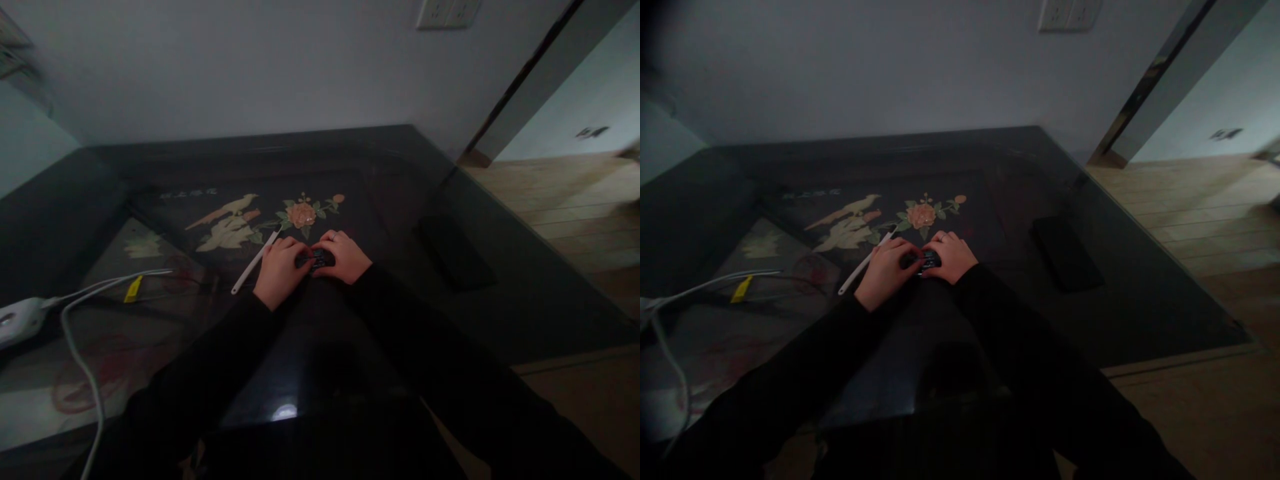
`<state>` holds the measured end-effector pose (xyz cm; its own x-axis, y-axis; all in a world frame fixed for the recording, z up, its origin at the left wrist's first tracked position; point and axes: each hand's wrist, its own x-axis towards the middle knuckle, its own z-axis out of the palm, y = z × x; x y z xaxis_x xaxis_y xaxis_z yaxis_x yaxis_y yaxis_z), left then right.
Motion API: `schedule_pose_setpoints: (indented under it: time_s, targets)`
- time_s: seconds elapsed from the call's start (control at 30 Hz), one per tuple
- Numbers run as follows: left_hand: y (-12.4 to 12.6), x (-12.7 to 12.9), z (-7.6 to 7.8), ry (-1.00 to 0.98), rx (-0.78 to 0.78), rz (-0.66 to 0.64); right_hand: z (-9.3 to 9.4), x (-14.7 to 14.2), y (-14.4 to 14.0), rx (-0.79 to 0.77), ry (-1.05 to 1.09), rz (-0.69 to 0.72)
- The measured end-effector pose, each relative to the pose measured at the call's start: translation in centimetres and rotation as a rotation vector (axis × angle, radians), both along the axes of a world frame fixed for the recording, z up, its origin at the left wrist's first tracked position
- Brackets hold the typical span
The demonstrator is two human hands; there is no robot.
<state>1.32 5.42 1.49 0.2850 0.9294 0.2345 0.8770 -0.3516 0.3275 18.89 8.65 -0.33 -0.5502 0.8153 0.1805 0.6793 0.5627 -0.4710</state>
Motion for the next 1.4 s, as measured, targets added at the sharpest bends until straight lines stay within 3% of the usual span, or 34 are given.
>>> schedule_pose_setpoints:
  time_s: [1.23,1.4]
  targets:
    - [-0.42,-0.04,-0.37,0.114,0.112,-0.09,0.07,-0.21,-0.17,0.007,0.005,-0.04]
    - [-0.19,-0.25,0.08,0.017,0.13,-0.071,-0.04,0.02,0.0,0.017,0.005,-0.025]
